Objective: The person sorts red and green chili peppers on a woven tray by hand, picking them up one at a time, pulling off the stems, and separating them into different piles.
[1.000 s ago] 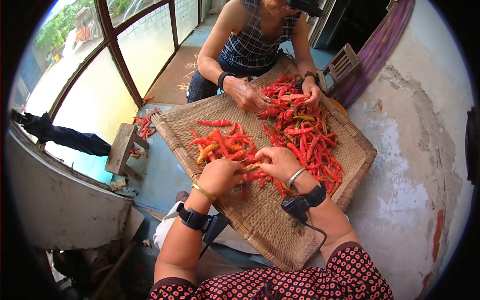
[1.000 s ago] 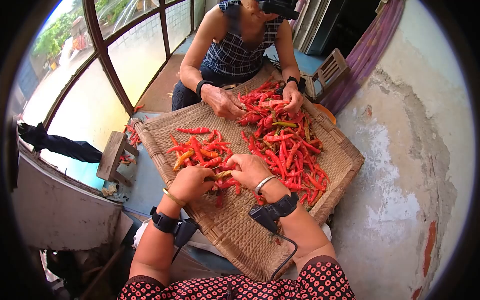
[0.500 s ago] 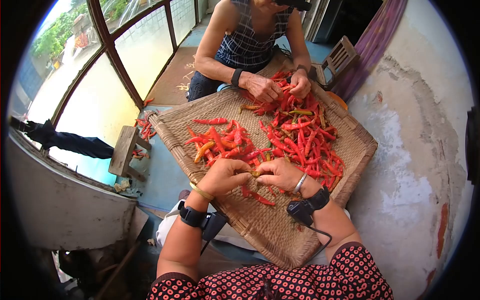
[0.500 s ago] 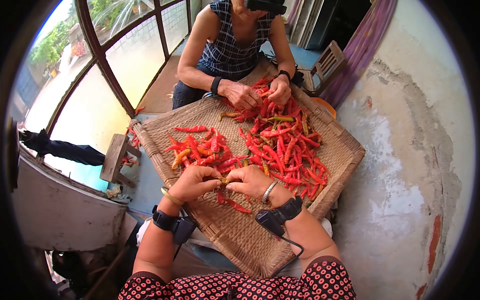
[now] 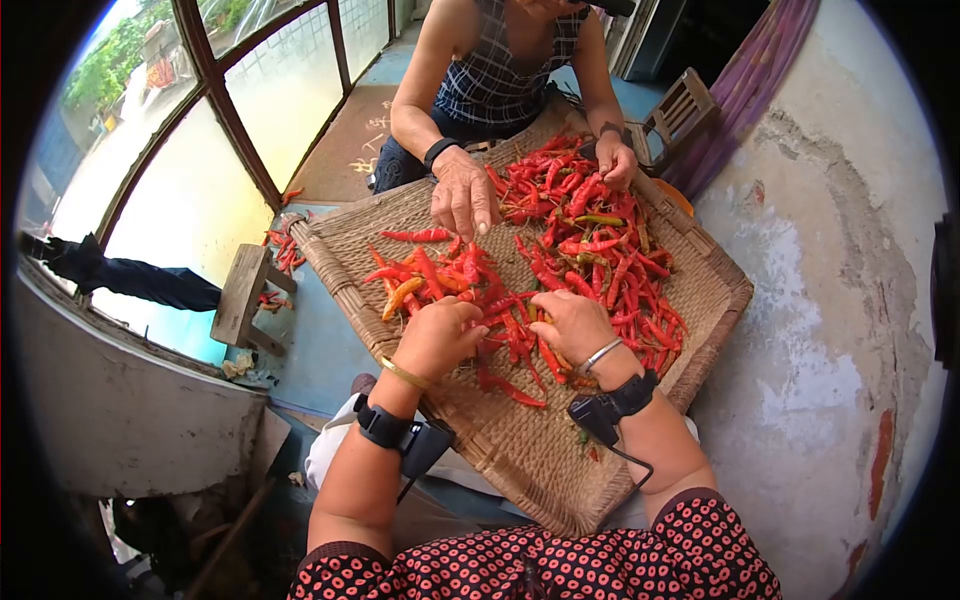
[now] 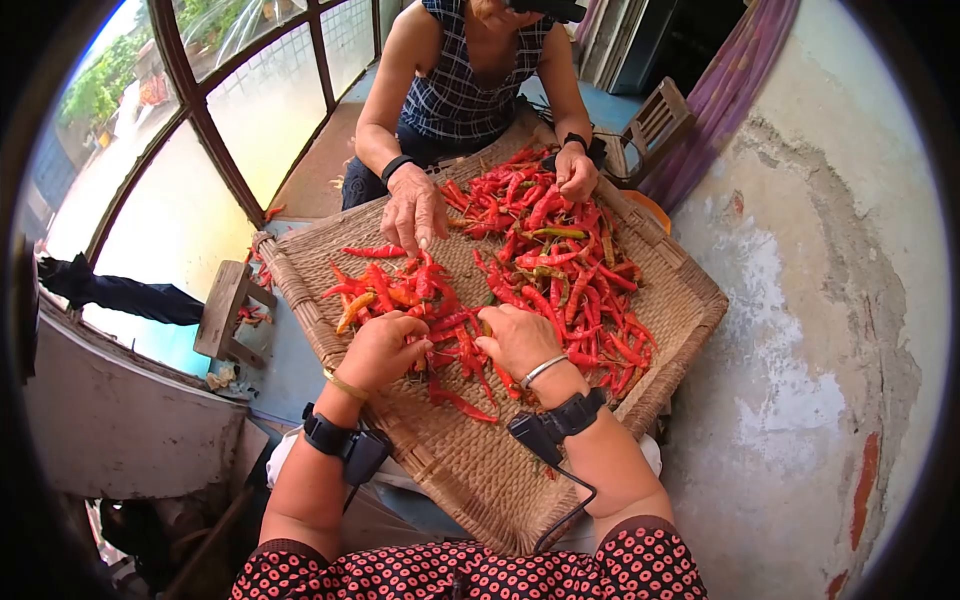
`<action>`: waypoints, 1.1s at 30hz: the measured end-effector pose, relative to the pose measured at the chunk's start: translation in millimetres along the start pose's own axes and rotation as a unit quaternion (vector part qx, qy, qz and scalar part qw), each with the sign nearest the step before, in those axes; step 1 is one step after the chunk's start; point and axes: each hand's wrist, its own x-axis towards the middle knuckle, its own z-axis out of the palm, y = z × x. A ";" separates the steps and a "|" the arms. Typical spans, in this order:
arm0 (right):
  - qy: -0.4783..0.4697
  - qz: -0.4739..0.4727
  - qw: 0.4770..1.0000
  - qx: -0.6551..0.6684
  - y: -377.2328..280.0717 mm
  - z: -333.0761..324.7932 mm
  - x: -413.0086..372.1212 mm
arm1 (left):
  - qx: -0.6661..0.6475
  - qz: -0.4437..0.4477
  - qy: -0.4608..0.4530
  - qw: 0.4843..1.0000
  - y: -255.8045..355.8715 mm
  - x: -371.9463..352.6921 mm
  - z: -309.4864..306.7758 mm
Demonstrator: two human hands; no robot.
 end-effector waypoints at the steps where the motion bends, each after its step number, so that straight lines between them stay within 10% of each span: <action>1: -0.041 -0.017 0.999 -0.010 -10.8 10.8 0.9 | 0.019 0.000 -0.024 1.000 -0.4 -0.1 1.4; 11: -0.079 -0.050 0.994 -0.063 -11.7 36.3 4.6 | 0.093 0.051 -0.110 0.988 -7.9 -6.1 13.8; 17: -0.151 0.004 0.969 0.196 -11.6 -8.0 1.6 | 0.105 0.056 -0.168 0.978 1.0 -2.4 9.1; 20: -0.048 0.058 0.972 0.225 -2.5 -25.9 1.7 | 0.120 0.066 -0.118 0.984 4.8 -4.0 8.5; 23: 0.185 0.102 0.977 -0.040 21.1 -32.8 2.9 | 0.120 0.031 0.060 0.990 6.2 -2.5 4.2; 26: 0.194 0.154 0.965 -0.088 18.5 -34.3 -0.1 | 0.227 0.069 0.132 0.962 2.2 1.1 5.7; 33: 0.040 -0.085 0.990 0.104 -8.7 38.5 18.5 | 0.295 -0.012 0.169 0.941 2.9 -2.8 10.6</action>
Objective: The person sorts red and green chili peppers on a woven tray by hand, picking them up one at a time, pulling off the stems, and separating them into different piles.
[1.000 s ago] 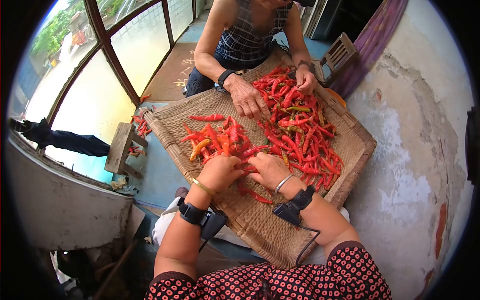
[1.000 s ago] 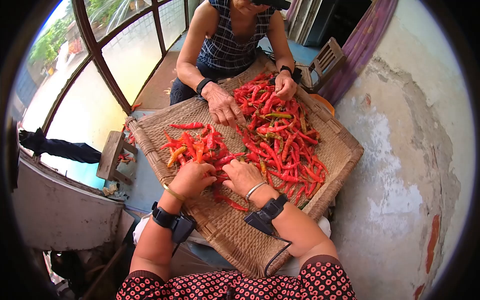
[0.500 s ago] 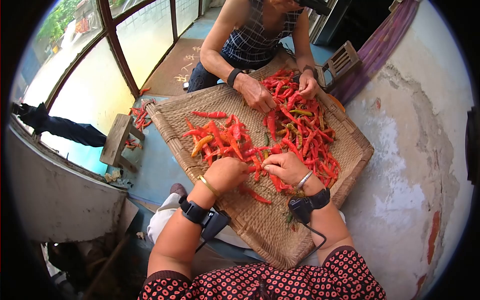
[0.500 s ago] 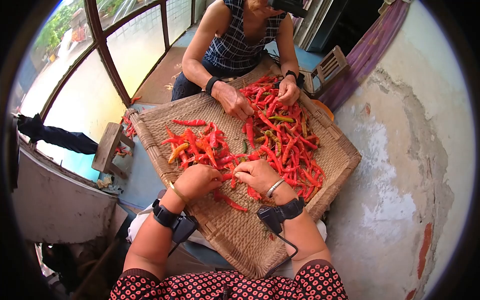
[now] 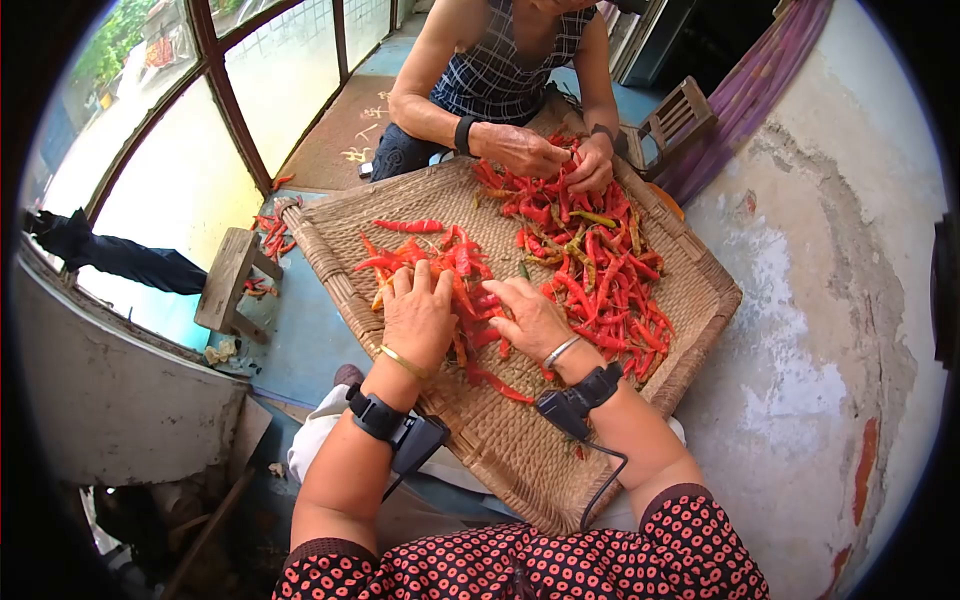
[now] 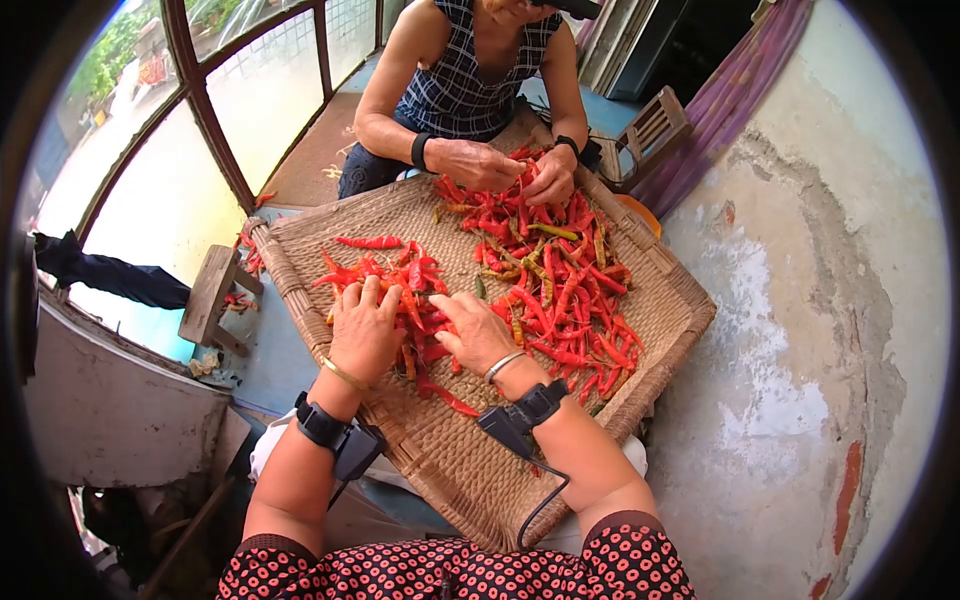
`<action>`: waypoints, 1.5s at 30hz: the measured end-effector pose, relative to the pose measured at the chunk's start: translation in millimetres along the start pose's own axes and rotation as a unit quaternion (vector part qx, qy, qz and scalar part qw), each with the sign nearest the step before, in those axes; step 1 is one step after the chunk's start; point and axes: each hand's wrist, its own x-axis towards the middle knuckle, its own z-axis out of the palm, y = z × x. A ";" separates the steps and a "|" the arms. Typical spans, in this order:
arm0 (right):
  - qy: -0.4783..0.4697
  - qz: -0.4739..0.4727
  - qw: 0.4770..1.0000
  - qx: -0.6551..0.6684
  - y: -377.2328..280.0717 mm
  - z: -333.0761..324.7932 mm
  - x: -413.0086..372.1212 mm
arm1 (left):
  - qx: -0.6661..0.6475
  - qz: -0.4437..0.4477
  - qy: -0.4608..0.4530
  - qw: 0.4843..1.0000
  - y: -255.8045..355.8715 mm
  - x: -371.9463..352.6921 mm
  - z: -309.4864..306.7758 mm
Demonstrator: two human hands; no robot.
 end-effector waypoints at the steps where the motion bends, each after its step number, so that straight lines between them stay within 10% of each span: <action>1: -0.015 -0.036 0.999 0.008 -0.2 9.8 2.8 | 0.001 0.000 0.001 1.000 -1.3 0.7 -0.2; 7: -0.043 0.010 0.993 0.106 7.5 44.9 9.0 | -0.058 0.015 -0.206 0.977 -8.7 2.4 5.6; 18: 0.064 0.151 0.976 0.141 -5.0 -53.2 -1.6 | -0.090 0.050 -0.244 0.964 -11.5 2.3 3.5; 24: 0.209 0.097 0.948 -0.221 29.2 -64.9 -15.7 | -0.226 0.062 -0.223 0.946 -5.7 5.9 -3.1; 26: 0.075 0.154 0.985 0.017 12.9 -57.5 -11.8 | -0.314 0.069 -0.211 0.923 -3.7 5.6 -5.0; 30: -0.022 -0.082 0.995 0.042 -8.3 -35.7 -9.3 | -0.523 -0.006 -0.290 0.802 -5.2 5.2 -5.7; 37: -0.175 0.046 0.973 0.143 -6.2 -39.6 -12.3 | -0.636 -0.086 -0.326 0.694 -9.3 9.0 -13.1; 39: -0.119 0.067 0.990 0.044 4.3 -52.0 -13.6 | -0.610 -0.093 -0.272 0.738 -8.5 7.2 -9.4; 41: -0.017 0.120 0.990 -0.072 23.6 -65.1 -16.9 | -0.689 -0.138 -0.214 0.679 -6.9 10.0 -14.9; 45: 0.164 0.194 0.908 -0.334 31.2 -75.0 -19.3 | -0.859 -0.203 -0.158 0.443 -0.7 12.1 -33.5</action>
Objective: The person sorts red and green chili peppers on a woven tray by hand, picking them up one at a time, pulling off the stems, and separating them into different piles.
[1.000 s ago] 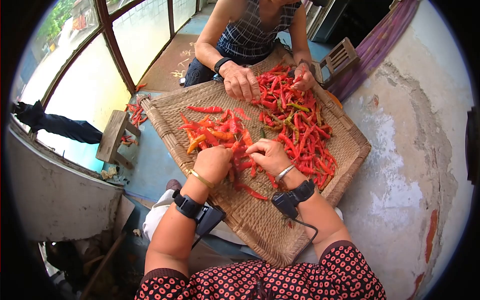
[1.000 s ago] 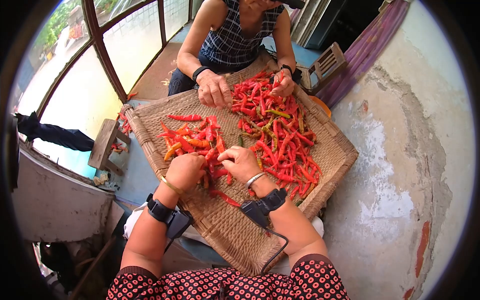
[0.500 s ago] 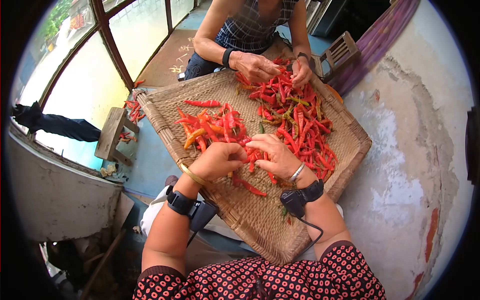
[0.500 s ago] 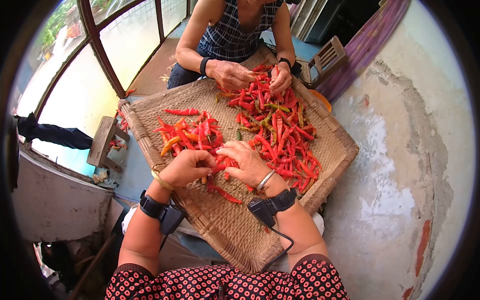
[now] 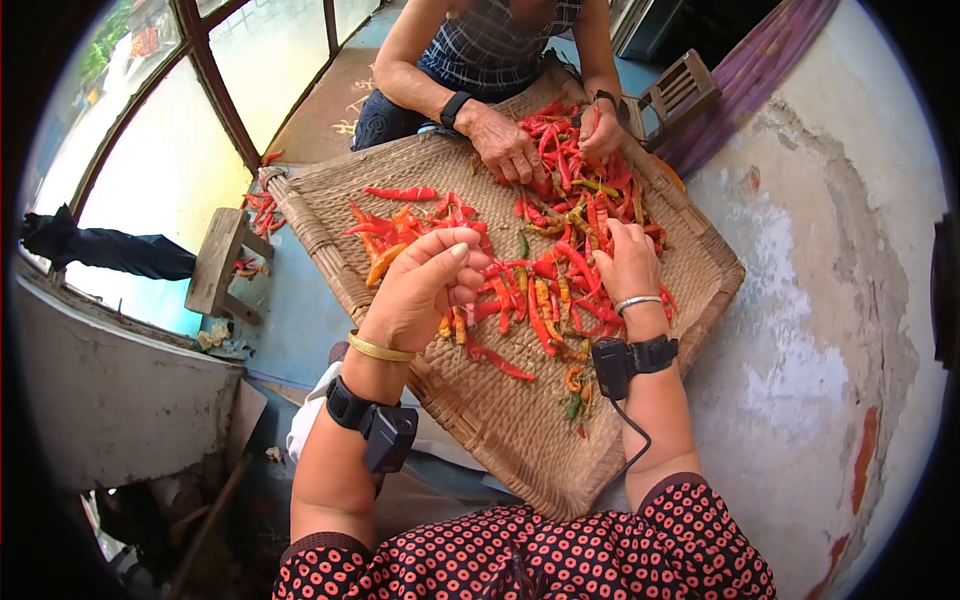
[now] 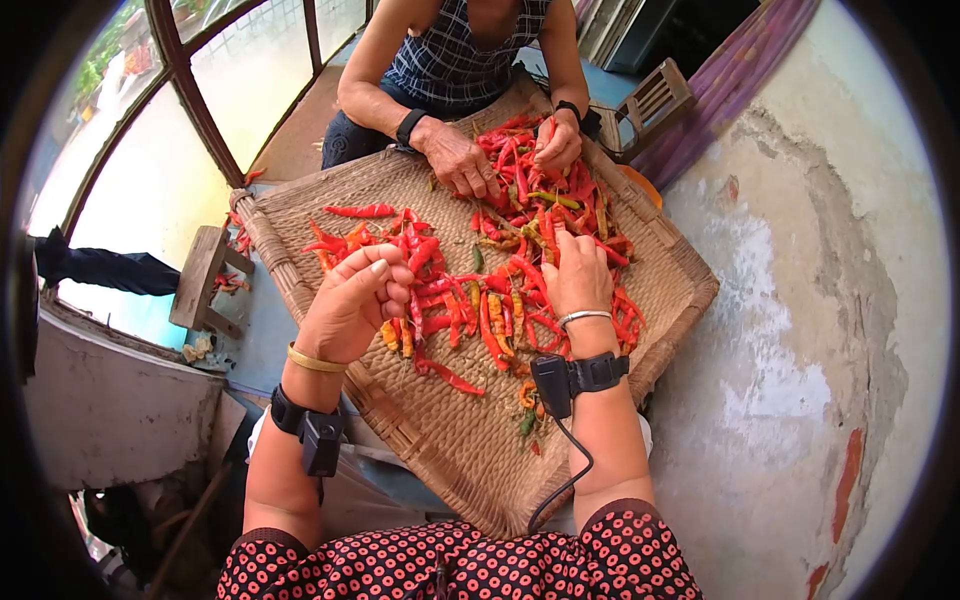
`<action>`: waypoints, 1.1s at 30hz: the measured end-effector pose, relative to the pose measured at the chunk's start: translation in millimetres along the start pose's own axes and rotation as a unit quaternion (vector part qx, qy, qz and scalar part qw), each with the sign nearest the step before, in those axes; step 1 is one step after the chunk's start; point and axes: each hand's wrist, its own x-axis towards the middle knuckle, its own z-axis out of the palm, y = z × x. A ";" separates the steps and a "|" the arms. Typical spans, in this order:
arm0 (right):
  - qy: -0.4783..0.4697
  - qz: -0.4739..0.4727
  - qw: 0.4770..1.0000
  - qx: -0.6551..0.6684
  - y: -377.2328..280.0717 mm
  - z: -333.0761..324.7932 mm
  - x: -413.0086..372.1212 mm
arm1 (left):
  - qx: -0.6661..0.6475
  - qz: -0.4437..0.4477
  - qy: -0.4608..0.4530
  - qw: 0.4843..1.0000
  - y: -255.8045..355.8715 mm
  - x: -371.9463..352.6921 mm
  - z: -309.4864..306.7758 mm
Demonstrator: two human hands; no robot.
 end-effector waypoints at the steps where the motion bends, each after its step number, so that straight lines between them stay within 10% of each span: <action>1: -0.029 -0.011 0.999 0.039 -2.8 2.3 -0.3 | -0.024 0.009 -0.002 1.000 -1.5 1.3 2.8; 5: -0.252 -0.057 0.953 0.157 -37.0 24.9 -12.3 | -0.015 -0.008 0.034 0.999 -16.9 13.1 5.0; 12: -0.296 -0.128 0.944 0.061 -62.9 43.6 -27.9 | 0.081 -0.020 0.042 0.996 -27.1 20.3 -4.3; 14: -0.335 -0.095 0.925 0.152 -60.9 27.2 -19.3 | 0.338 0.084 0.040 0.937 -38.2 22.5 -7.2; 15: -0.320 -0.107 0.918 0.208 -57.5 24.2 -19.2 | 0.536 0.161 0.032 0.828 -37.9 20.3 -10.3; 21: -0.371 -0.117 0.882 0.265 -24.7 6.8 -9.0 | 0.692 0.048 -0.066 0.717 -34.8 17.3 -10.6; 25: -0.268 0.009 0.937 0.223 3.6 2.8 2.2 | 0.745 0.037 -0.046 0.665 -33.5 17.3 -12.5; 27: 0.014 -0.011 1.000 0.025 6.6 7.0 3.0 | 0.750 0.030 -0.037 0.660 -33.8 17.5 -12.1; 33: -0.101 -0.169 0.960 0.198 -39.0 64.2 -14.8 | 0.763 0.009 -0.034 0.646 -34.1 18.2 -10.2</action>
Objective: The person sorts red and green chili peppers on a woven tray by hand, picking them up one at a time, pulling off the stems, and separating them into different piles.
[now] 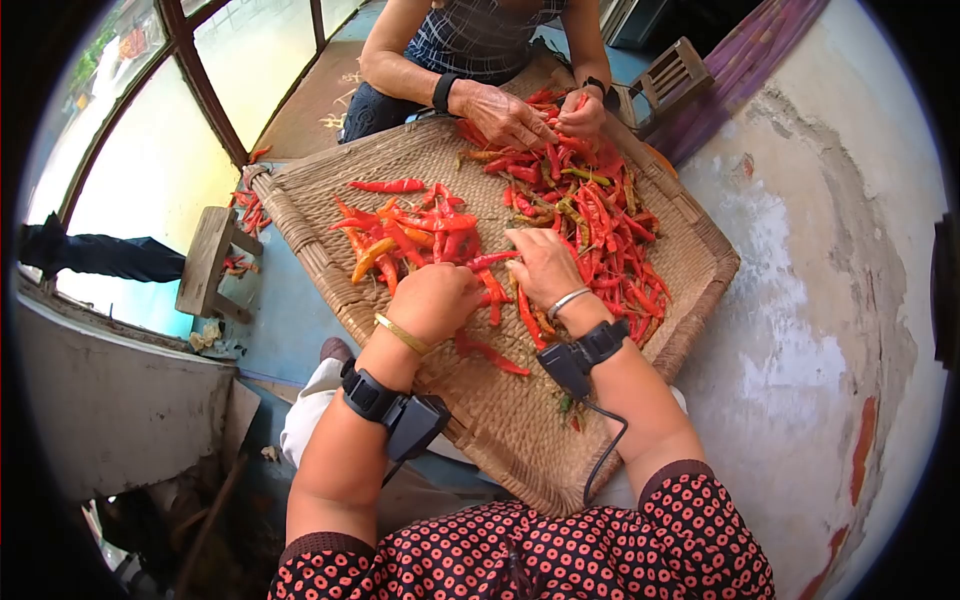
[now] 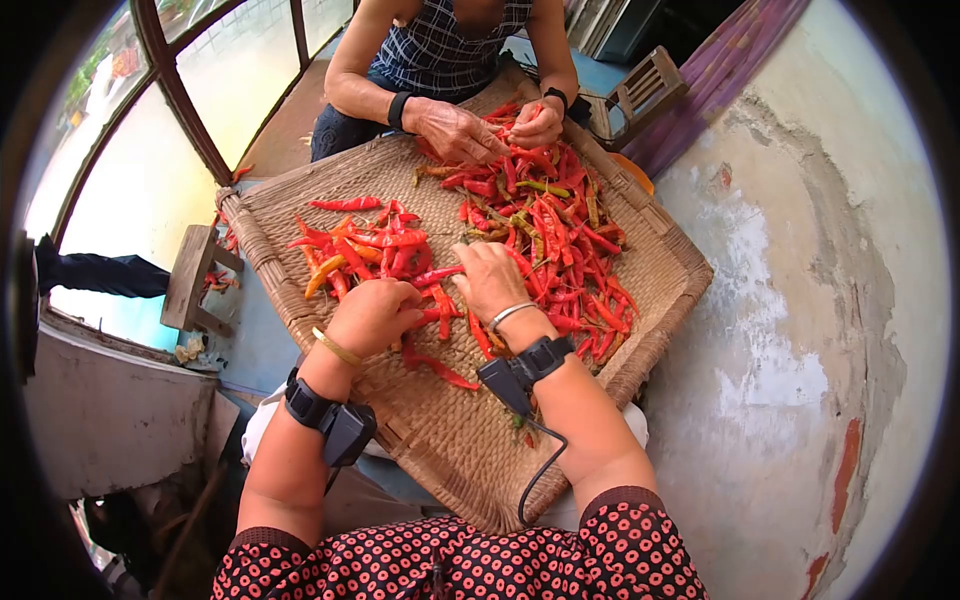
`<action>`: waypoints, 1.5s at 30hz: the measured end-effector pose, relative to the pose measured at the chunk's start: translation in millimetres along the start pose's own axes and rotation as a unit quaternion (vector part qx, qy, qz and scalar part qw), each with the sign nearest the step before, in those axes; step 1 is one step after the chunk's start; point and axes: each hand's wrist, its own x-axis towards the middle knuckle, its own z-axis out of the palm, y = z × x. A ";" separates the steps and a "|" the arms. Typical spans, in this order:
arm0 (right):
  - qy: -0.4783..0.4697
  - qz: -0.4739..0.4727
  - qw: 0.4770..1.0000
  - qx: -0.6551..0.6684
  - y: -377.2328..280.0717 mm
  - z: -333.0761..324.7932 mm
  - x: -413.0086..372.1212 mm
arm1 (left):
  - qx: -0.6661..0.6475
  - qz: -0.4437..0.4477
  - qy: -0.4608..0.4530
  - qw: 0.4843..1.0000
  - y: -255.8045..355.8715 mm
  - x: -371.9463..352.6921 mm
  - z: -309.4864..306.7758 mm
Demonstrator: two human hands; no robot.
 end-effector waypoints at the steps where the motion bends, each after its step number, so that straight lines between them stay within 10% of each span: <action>1: 0.008 -0.027 1.000 -0.012 -1.8 11.8 0.0 | 0.000 0.004 0.003 1.000 -0.6 -0.1 0.5; 11: -0.019 -0.065 0.997 0.030 -29.4 -31.7 2.5 | -0.065 0.090 0.141 0.984 -1.3 0.1 6.3; 17: -0.084 0.037 0.966 0.241 -18.8 -88.2 -5.0 | -0.052 0.071 -0.018 0.996 -4.4 0.7 5.2; 25: 0.193 0.110 0.962 -0.156 14.5 -96.8 -6.9 | -0.017 0.034 0.023 0.999 -2.6 -0.5 3.4; 28: -0.008 0.087 0.996 0.034 -5.0 -55.6 -5.8 | -0.017 0.032 0.017 0.999 -3.2 0.3 4.0; 33: -0.194 0.063 0.969 -0.143 -39.6 -11.6 -6.3 | -0.006 0.035 0.013 0.999 -6.4 -1.4 6.9; 38: -0.181 0.064 0.969 -0.159 -32.5 -4.8 -8.5 | -0.016 0.031 -0.001 0.999 -7.7 -1.6 8.9; 43: -0.229 0.063 0.965 0.114 -26.0 -46.8 -8.6 | -0.048 0.103 0.172 0.979 -1.5 -0.8 10.9; 45: -0.236 0.022 0.959 0.158 -23.7 -61.0 -8.7 | -0.034 0.076 0.094 0.992 1.9 -3.8 2.5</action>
